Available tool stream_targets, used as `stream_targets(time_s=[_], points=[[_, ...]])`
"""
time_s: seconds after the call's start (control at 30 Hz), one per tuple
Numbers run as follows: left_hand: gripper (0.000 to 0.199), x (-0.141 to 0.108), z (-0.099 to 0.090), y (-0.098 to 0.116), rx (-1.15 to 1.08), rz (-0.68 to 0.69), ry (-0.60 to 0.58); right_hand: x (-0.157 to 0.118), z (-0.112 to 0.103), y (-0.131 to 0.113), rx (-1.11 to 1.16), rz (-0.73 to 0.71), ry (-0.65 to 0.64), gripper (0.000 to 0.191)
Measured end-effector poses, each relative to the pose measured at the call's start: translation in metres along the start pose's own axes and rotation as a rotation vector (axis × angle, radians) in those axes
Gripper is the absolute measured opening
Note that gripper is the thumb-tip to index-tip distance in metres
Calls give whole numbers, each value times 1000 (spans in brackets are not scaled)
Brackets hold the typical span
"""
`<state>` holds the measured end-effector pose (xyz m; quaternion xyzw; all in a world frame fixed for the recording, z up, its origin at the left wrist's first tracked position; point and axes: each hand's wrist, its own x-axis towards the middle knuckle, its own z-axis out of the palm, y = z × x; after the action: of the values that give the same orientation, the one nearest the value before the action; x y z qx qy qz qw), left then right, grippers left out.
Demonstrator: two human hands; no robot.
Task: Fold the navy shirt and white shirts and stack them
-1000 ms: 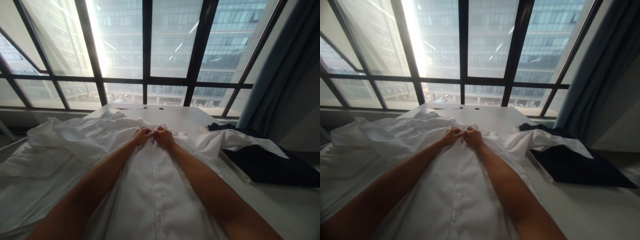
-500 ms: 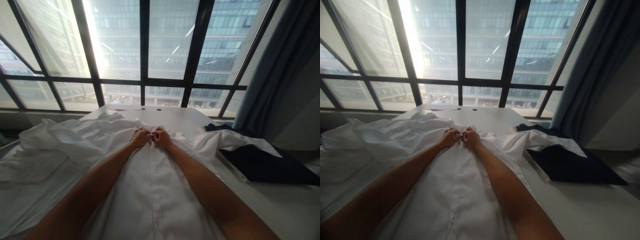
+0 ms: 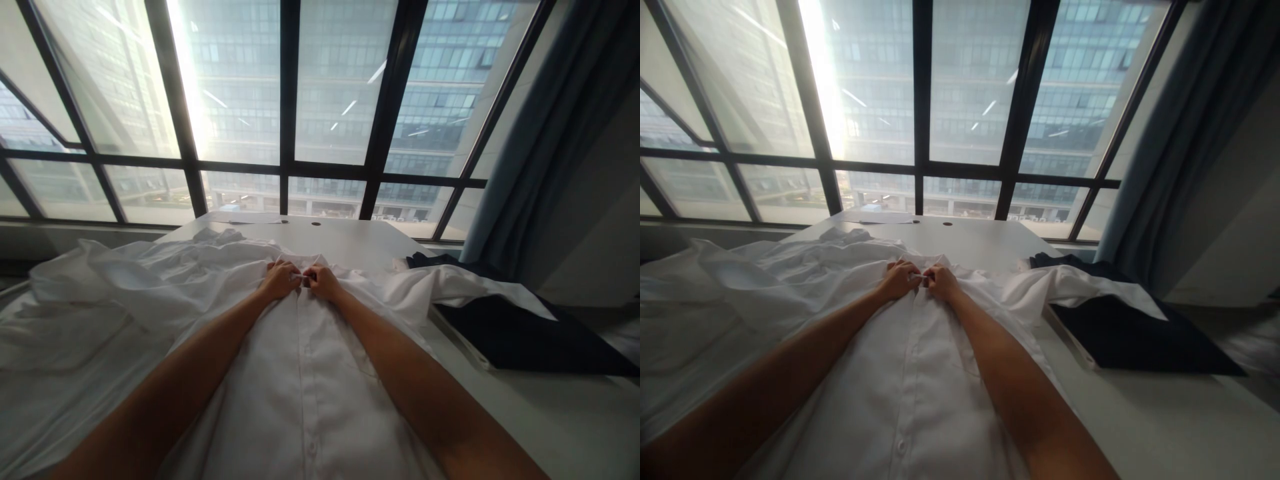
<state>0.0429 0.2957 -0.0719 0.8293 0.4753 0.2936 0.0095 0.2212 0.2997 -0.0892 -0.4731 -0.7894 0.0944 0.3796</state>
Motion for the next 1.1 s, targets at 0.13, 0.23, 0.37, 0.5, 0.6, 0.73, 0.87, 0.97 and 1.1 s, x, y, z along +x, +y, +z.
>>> stream_targets(time_s=[0.13,0.23,0.37,0.5,0.6,0.73,0.87,0.97,1.1], points=[[25,1,1,0,37,10,-48,-2,-1,-3,11,8,34,13],[28,2,3,-2,55,24,-71,-3,-3,-5,18,3,50,11],[26,3,6,-5,22,13,-60,-3,-3,-4,40,-5,61,14],[24,4,7,-5,-20,5,-39,-1,-1,-1,59,23,60,19],[23,3,6,-5,-47,22,-28,-1,0,0,49,22,65,18],[21,3,5,-7,-54,48,-38,-3,-4,-2,25,-48,41,15],[23,2,5,-8,-39,48,-41,-6,-12,-6,-34,-86,21,12],[24,2,4,-6,-61,19,-12,-7,-15,-9,-74,-70,2,11],[23,4,6,-7,-68,22,-29,-7,-15,-16,-187,-52,-45,17]])
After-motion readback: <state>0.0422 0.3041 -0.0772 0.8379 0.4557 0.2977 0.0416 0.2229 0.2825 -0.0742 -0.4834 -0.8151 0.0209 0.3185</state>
